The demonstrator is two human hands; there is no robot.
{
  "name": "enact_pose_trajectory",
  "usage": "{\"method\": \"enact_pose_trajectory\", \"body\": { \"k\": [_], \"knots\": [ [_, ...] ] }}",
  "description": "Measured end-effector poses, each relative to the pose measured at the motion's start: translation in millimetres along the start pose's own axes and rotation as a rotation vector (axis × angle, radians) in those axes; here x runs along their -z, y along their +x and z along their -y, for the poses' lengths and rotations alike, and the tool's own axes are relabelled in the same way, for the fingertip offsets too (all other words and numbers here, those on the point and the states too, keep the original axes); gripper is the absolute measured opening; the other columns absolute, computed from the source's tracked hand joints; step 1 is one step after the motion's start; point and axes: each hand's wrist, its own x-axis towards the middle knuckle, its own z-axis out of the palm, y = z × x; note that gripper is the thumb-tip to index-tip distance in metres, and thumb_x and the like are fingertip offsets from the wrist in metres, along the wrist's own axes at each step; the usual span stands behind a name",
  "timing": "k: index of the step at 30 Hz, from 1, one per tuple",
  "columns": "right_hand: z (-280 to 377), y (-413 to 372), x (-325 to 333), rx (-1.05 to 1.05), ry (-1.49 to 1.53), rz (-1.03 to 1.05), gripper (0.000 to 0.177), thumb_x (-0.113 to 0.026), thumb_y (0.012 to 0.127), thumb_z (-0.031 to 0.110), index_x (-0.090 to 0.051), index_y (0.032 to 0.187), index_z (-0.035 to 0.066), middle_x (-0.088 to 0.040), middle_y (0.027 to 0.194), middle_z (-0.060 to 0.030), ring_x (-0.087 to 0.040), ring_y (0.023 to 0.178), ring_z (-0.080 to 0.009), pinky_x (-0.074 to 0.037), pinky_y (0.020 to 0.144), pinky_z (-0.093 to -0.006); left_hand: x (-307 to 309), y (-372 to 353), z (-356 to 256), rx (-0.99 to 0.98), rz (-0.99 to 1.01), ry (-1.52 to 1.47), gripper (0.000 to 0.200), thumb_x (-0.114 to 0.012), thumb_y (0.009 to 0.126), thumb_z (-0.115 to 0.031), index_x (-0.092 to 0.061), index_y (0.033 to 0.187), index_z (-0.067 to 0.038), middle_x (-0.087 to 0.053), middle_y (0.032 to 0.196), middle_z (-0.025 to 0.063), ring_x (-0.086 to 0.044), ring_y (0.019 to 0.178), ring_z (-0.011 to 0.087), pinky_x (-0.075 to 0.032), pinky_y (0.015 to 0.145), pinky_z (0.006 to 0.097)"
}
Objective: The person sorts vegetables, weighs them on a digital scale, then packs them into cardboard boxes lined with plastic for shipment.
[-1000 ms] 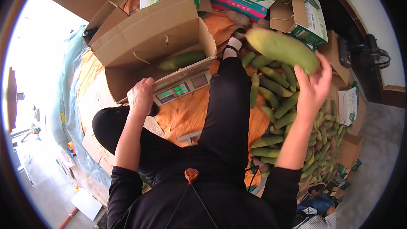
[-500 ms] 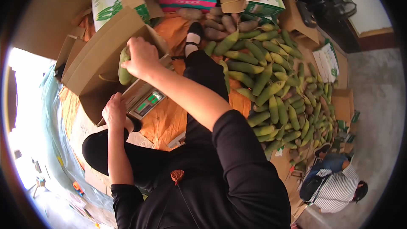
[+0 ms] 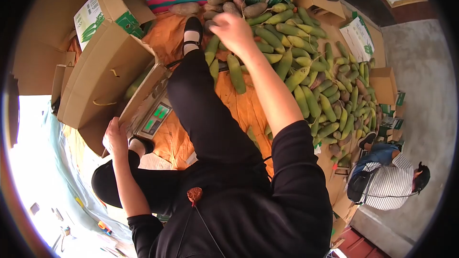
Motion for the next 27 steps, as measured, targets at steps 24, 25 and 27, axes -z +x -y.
{"method": "enact_pose_trajectory", "body": {
  "k": [24,25,27],
  "knots": [
    [-227.6,-97.6,-46.4,0.760,-1.310,0.875,0.038,-0.052,0.085,0.021,-0.051,0.123,0.015,-0.044,0.133,-0.0045,-0.035,0.129,-0.0237,-0.029,0.103,-0.0524,0.4,4.6,-10.6,0.060,-0.028,-0.066,0.007,-0.058,0.080,-0.007,-0.061,0.086,-0.007,-0.061,0.082,0.0103,-0.060,0.080,0.0316,-0.047,0.067,0.0389],
    [-227.5,-91.8,-48.8,0.783,-1.297,0.877,0.038,-0.052,0.085,0.021,-0.051,0.123,0.015,-0.044,0.133,-0.0045,-0.035,0.129,-0.0237,-0.029,0.103,-0.0524,1.5,5.3,-10.5,0.057,-0.034,-0.078,0.007,-0.058,0.079,-0.007,-0.061,0.086,-0.007,-0.062,0.082,0.0104,-0.061,0.080,0.0313,-0.048,0.068,0.0386],
    [-228.8,-76.4,-57.4,0.947,-1.262,0.983,0.039,-0.051,0.087,0.023,-0.050,0.125,0.016,-0.046,0.131,-0.0035,-0.036,0.129,-0.0248,-0.026,0.105,-0.0544,4.2,6.8,-12.9,0.085,-0.011,-0.090,0.009,-0.058,0.077,-0.005,-0.062,0.085,-0.006,-0.062,0.082,0.0108,-0.061,0.082,0.0312,-0.048,0.070,0.0386]
  ]
}}
